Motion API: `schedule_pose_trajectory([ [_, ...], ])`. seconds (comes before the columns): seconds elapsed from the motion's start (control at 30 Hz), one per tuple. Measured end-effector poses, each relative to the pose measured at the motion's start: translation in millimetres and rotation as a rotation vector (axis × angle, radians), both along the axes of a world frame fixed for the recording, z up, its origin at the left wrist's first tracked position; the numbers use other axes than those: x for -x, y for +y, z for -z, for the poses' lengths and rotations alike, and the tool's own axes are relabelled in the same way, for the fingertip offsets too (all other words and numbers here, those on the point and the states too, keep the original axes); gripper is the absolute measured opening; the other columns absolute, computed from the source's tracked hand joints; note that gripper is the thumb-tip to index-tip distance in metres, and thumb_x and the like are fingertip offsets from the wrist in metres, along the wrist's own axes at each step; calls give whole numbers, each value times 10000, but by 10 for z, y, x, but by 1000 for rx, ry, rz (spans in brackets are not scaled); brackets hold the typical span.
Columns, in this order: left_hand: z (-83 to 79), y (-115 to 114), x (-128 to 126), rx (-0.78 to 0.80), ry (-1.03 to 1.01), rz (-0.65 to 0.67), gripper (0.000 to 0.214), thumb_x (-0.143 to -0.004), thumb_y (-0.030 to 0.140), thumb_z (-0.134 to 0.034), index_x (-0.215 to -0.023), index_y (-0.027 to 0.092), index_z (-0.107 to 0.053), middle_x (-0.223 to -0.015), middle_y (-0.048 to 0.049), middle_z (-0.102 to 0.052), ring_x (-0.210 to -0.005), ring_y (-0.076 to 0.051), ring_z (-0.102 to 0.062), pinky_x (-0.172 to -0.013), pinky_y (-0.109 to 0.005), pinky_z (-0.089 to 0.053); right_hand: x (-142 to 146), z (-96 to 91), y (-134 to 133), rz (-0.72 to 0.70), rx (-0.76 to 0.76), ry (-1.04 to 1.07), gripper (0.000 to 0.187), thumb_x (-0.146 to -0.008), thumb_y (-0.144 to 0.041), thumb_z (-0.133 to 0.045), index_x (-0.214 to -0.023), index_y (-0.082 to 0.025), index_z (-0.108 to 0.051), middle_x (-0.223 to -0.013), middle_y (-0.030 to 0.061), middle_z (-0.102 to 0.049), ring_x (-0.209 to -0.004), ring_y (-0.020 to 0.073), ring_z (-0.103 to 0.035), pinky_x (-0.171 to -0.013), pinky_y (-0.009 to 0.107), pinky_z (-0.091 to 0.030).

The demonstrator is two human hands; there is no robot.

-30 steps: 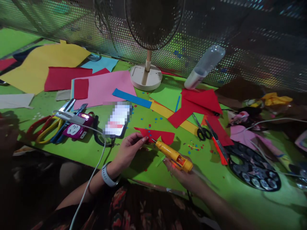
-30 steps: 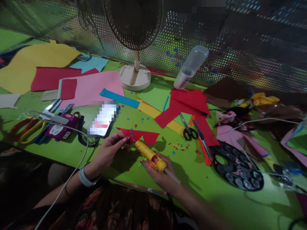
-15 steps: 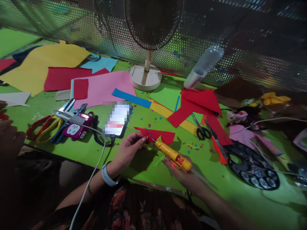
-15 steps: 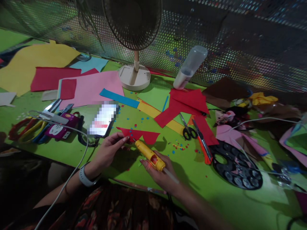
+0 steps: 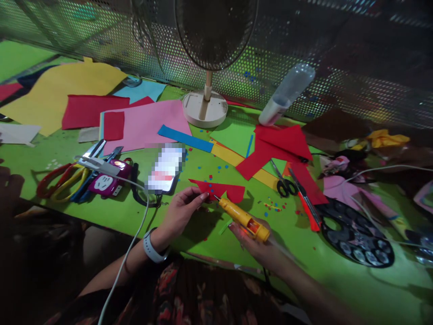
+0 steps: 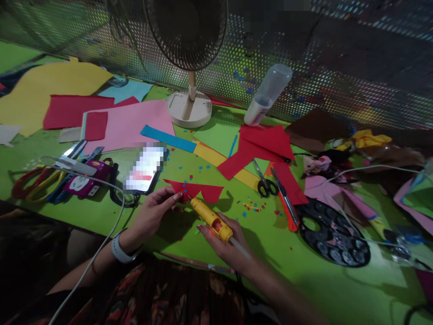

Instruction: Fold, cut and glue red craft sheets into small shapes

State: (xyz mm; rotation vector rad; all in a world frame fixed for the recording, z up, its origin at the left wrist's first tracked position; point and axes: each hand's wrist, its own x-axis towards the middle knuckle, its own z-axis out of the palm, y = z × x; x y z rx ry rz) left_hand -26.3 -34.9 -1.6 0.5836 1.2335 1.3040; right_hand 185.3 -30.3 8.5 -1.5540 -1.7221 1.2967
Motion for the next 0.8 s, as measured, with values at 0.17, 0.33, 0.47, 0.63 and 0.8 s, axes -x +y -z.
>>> schedule_pose_trajectory([
  [0.17, 3, -6, 3, -2, -14, -3, 188, -735, 310, -774, -840, 189, -676, -806, 1, -717, -711, -106, -636, -615, -198, -502, -2, -90, 58, -125, 49, 56, 302, -776, -465, -641, -653, -211, -534, -520, -36, -460, -444, 100, -414, -402, 224, -355],
  [0.33, -9, -5, -2, -14, 9, -1, 166, -742, 301, -767, -830, 190, -680, -801, 1, -719, -711, -107, -633, -624, -200, -490, 12, -114, 69, -125, 27, 79, 275, -771, -448, -646, -666, -212, -549, -528, -36, -466, -458, 107, -429, -434, 236, -381],
  [0.47, -13, -1, -3, -8, 10, 10, 174, -745, 312, -763, -832, 187, -679, -799, 0, -721, -679, -104, -625, -607, -202, -483, 14, -118, 63, -95, 31, 68, 272, -768, -466, -637, -676, -222, -557, -570, -19, -500, -484, 123, -460, -459, 255, -395],
  [0.63, 7, -4, 1, -17, 6, 4, 185, -734, 305, -775, -839, 188, -676, -801, 6, -721, -676, -93, -621, -599, -182, -469, -9, -93, 69, -143, 57, 45, 293, -786, -501, -619, -678, -241, -537, -538, -17, -464, -475, 134, -433, -450, 270, -379],
  [0.8, 14, -5, 6, -26, 16, 3, 175, -741, 307, -767, -839, 190, -682, -806, -2, -723, -685, -102, -625, -606, -193, -478, -15, -45, 69, -147, 74, 66, 318, -789, -500, -626, -662, -238, -498, -510, -36, -424, -448, 118, -395, -432, 262, -352],
])
